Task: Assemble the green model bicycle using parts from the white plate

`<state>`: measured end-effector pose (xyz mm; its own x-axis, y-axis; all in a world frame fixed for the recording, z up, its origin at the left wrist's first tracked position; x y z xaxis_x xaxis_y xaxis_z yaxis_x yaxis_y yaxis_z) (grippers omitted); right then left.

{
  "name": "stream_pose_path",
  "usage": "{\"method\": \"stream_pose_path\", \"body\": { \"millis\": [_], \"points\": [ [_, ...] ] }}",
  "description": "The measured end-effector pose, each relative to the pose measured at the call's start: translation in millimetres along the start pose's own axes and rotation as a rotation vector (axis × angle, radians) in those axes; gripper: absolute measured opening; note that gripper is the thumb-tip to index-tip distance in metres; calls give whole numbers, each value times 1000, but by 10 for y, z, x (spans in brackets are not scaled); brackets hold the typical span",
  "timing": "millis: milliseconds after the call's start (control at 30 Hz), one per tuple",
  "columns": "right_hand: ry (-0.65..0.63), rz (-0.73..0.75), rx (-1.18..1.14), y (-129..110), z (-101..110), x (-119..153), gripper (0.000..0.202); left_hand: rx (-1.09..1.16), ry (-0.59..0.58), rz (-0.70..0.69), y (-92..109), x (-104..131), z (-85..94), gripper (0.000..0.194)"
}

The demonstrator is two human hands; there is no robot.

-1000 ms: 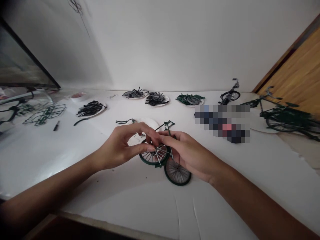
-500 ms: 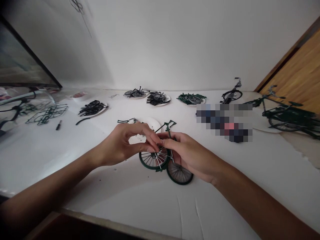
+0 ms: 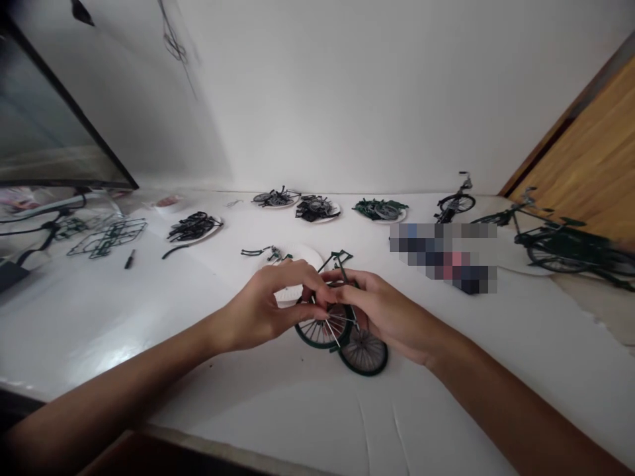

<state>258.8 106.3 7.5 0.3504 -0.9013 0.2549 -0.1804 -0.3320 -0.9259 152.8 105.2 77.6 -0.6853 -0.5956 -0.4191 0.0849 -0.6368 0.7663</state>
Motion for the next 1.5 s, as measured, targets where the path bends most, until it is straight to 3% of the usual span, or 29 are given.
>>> {"method": "stream_pose_path", "body": {
  "millis": [167, 433, 533, 633, 733, 800, 900, 1067, 1200, 1300, 1400, 1500],
  "points": [
    [-24, -26, -11, 46, 64, -7, 27, -181, -58, -80, 113, 28, -49, 8],
    [-124, -73, 14, 147, 103, -12, 29, -191, -57, -123, 231, 121, -60, 11],
    [-184, -89, -14, 121, 25, 10, 28, -207, 18, -77, 281, 267, 73, 20],
    [-193, -101, -31, 64, -11, 31, 32, -208, 205, -20, 296, 492, 375, 26],
    [-157, -74, 29, -17, 5, 35, 38, -198, 331, 106, 196, 728, 637, 18],
    [-145, -56, 99, -48, 0, 23, 35, -188, 336, 235, 68, 859, 701, 17],
    [-153, -63, 208, -32, -51, -24, 33, -178, 331, 329, -58, 1010, 690, 20],
    [-262, -100, 505, 17, -243, -126, 41, -310, 250, 295, -197, 1136, 537, 32],
    [-352, -30, 774, -27, -465, -192, 40, -346, 260, 311, -365, 1238, 534, 34],
    [-357, 63, 934, -29, -625, -258, 39, -431, 248, 278, -377, 1259, 525, 31],
    [-305, 210, 1064, -72, -735, -295, 37, -557, 223, 221, -323, 1234, 487, 29],
    [-190, 396, 1131, -264, -738, -211, 33, -606, 209, 211, -314, 1204, 465, 30]
  ]
}}
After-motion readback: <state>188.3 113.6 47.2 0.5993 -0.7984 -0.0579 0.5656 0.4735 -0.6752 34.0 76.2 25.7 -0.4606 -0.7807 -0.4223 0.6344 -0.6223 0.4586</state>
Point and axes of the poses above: each hand's wrist, its own x-axis away from the middle knuckle, its own z-axis out of the back of the hand, y = z × x, the point moved 9 cm from there along -x, towards the middle knuckle, and after that the axes turned 2 degrees about z, right-handed, at the moved point
